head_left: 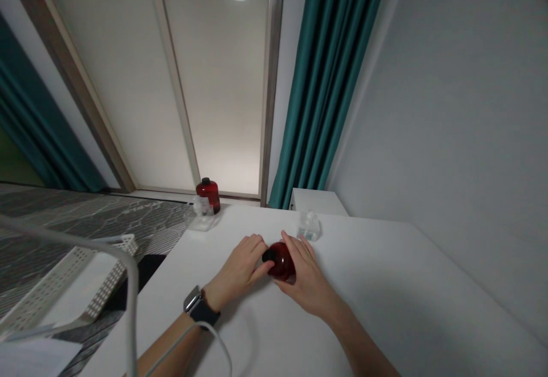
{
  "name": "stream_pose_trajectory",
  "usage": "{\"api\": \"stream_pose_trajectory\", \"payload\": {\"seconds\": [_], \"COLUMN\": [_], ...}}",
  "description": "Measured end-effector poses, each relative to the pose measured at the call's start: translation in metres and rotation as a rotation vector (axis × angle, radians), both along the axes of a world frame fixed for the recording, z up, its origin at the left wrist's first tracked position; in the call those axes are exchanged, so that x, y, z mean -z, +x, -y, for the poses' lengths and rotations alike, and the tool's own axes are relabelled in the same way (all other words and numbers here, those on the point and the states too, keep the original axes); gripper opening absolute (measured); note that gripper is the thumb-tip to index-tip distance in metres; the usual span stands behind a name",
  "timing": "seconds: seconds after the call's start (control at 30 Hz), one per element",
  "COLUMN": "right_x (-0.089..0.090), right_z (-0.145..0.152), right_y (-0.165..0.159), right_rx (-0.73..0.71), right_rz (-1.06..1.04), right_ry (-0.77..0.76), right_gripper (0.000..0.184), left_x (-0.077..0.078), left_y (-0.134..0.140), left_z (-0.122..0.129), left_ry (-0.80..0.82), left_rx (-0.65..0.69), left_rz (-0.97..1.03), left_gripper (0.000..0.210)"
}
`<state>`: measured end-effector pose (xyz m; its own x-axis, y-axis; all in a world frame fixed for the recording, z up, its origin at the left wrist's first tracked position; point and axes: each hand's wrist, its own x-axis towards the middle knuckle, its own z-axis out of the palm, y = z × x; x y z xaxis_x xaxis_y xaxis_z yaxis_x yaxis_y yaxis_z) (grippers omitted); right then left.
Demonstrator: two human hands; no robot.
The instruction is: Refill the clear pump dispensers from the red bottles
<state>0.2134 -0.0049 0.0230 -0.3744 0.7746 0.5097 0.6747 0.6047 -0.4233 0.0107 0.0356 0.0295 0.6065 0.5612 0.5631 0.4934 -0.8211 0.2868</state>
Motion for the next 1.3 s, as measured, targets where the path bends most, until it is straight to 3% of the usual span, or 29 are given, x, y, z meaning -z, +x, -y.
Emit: {"api": "stream_pose_trajectory", "payload": {"seconds": [0.2,0.33,0.5,0.77,1.0,1.13,1.3], "right_x": [0.009,0.011,0.009,0.009,0.011,0.022,0.044], "right_z": [-0.002,-0.001,-0.001,-0.005,-0.007,-0.015,-0.026], "right_y": [-0.008,-0.012,-0.011,0.000,0.002,0.005,0.011], "right_rx": [0.074,0.140,0.147,0.039,0.074,0.120,0.133], "right_rz": [0.080,0.123,0.157,0.133,-0.173,-0.336,-0.277], "right_ry": [0.166,0.234,0.221,0.161,-0.010,-0.147,-0.137], "right_gripper": [0.086,0.075,0.071,0.074,0.078,0.073,0.072], "left_x": [0.001,0.003,0.004,0.006,0.009,0.006,0.010], "left_y": [0.002,0.005,0.004,-0.001,0.002,0.003,0.004], "left_z": [0.000,0.001,-0.002,-0.003,0.004,0.008,0.004], "left_ry": [0.052,-0.057,-0.138,-0.022,-0.004,0.047,0.134], "left_rx": [-0.143,-0.222,-0.152,-0.006,-0.026,0.010,0.015], "left_rz": [0.006,-0.045,-0.082,-0.061,0.203,0.210,0.089], "left_gripper": [0.030,0.031,0.029,0.025,0.012,0.034,0.056]}}
